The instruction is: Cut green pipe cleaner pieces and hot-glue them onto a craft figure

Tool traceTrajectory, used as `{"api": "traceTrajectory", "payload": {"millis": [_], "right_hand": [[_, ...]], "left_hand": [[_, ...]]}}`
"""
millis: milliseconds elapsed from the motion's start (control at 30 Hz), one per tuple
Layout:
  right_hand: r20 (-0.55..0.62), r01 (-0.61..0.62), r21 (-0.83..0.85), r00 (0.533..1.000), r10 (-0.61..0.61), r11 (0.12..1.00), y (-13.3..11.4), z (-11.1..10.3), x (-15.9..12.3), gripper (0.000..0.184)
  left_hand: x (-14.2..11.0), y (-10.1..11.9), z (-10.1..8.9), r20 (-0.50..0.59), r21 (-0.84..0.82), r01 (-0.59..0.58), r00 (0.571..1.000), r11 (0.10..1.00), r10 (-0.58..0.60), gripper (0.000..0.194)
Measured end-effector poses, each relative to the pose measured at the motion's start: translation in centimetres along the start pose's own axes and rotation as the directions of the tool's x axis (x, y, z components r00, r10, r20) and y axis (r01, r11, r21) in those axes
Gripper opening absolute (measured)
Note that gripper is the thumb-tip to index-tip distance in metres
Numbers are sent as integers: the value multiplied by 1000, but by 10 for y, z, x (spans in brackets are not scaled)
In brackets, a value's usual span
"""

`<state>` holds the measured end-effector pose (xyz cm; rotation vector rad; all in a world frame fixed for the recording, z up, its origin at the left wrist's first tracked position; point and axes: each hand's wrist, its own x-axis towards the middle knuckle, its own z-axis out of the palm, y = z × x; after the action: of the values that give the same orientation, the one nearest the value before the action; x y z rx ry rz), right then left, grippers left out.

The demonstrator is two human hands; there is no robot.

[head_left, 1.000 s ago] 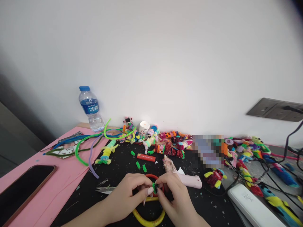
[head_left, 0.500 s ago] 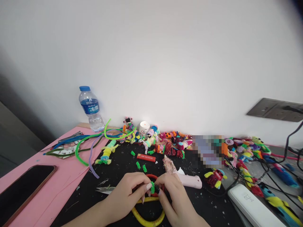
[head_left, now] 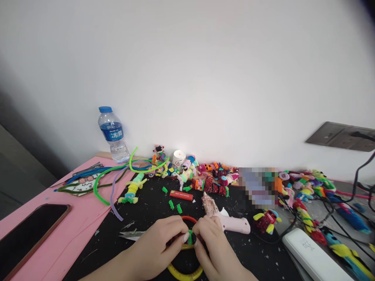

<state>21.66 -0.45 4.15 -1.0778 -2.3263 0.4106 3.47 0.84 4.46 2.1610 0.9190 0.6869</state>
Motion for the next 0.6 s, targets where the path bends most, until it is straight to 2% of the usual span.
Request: {"api": "traceTrajectory", "payload": {"millis": [267,467,600], "right_hand": [[-30,-2,16,1000,3,1000,1,0,-1,15],[-7,-21,28,1000,22,999,1,-2,-1,13],[-7,28,24,1000,-28,999,2,-2,-1,14]], "left_hand": [[-2,-3,3,-52,7,5,999,1000,-4,15],[-1,-1,2,-3,19,-41,999,999,41,17],[-2,0,2,2,28,-39,999,999,39,16]]}}
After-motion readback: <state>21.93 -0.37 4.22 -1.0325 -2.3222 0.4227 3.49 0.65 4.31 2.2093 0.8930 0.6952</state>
